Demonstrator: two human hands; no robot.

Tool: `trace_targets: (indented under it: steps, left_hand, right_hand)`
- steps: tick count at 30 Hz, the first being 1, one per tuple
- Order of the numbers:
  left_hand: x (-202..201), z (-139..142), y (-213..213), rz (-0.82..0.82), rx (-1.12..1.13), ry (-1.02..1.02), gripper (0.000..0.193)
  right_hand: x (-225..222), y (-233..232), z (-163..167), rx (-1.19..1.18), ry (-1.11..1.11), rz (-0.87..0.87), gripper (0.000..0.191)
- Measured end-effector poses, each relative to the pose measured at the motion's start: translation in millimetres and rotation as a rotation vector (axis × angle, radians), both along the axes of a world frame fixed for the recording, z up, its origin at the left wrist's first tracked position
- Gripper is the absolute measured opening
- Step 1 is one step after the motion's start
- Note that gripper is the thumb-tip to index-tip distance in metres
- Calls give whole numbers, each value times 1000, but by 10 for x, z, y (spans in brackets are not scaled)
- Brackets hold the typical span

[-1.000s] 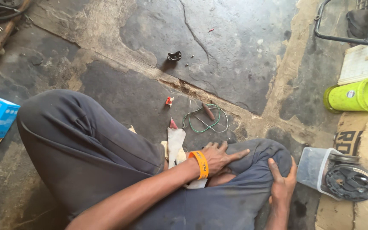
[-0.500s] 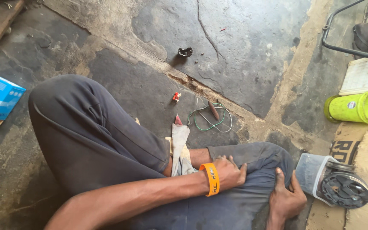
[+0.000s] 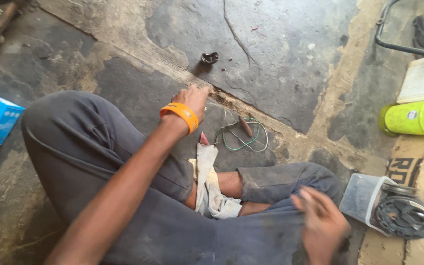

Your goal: The person sits on the workshop floor and connects a green wire to a small red-and-white switch component, twisting and pressing the wire ends into the switch terminals by hand and repositioning the wire as they work.

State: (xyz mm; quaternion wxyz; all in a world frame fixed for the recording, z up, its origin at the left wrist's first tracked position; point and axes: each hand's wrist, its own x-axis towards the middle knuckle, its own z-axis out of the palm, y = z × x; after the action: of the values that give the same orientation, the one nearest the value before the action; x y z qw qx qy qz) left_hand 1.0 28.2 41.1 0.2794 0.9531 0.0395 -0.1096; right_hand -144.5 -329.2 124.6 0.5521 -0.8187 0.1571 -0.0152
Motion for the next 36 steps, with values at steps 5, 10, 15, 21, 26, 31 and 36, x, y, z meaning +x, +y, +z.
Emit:
trace_targets:
  steps: [5, 10, 15, 21, 26, 31, 36]
  left_hand:
    - [73, -348, -51, 1, 89, 117, 19]
    - [110, -595, -37, -70, 72, 20, 26]
    - [190, -738, -65, -87, 119, -15, 21]
    - [205, -618, -142, -129, 123, -1, 26]
    - [126, -330, -234, -118, -141, -34, 23]
    - [26, -199, -401, -168, -318, -201, 20]
    - [19, -190, -438, -170, -342, -173, 21]
  right_hand:
    - [839, 1090, -62, -256, 147, 646, 34]
    - [1347, 1681, -366, -260, 105, 845, 36]
    - [1422, 1579, -787, -155, 98, 822, 33]
    - [1588, 1328, -943, -139, 100, 705, 33]
    - [1578, 1285, -957, -47, 110, 679, 38]
    - [1629, 1171, -1072, 434, 237, 699, 34]
    - [1671, 1120, -1158, 556, 318, 632, 23]
